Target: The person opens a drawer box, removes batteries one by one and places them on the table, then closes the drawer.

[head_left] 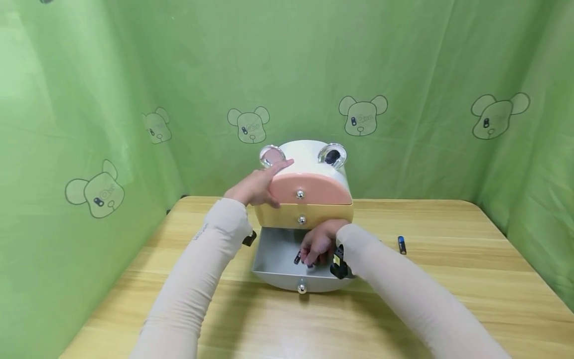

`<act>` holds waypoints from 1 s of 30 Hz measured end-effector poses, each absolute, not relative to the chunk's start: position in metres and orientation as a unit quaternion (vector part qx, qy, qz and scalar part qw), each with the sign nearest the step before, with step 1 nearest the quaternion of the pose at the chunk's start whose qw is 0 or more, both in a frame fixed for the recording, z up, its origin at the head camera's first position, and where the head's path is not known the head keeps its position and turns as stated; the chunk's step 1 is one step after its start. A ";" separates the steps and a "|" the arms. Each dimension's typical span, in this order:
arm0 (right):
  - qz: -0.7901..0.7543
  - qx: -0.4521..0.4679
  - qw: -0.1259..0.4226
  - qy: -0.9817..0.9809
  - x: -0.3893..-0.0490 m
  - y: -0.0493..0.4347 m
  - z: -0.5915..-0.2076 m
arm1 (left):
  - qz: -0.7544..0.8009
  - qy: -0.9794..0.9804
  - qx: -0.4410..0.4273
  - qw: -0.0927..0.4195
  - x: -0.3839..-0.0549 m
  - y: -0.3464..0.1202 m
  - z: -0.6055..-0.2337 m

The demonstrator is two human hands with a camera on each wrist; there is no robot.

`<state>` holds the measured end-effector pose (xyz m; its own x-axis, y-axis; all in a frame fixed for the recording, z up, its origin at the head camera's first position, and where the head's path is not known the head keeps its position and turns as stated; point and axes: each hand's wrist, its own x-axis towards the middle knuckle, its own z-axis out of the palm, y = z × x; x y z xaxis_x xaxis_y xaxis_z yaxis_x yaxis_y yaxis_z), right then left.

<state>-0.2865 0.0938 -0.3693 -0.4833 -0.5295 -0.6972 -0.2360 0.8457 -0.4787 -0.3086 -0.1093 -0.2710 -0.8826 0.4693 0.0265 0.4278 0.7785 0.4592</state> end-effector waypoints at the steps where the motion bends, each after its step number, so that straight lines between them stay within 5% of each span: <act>1: -0.163 -0.227 0.456 0.845 -0.286 0.094 -0.369 | 0.231 0.942 0.239 0.044 -0.309 -0.109 -0.271; 30: -0.189 -0.258 0.401 0.858 -0.279 0.092 -0.355 | 0.233 0.942 0.236 0.043 -0.308 -0.109 -0.270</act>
<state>-0.2792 0.0923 -0.3555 -0.5448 -0.5941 -0.5918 -0.2910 0.7958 -0.5310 -0.3075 -0.1087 -0.2700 -0.8848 0.4651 0.0291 0.4250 0.7798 0.4597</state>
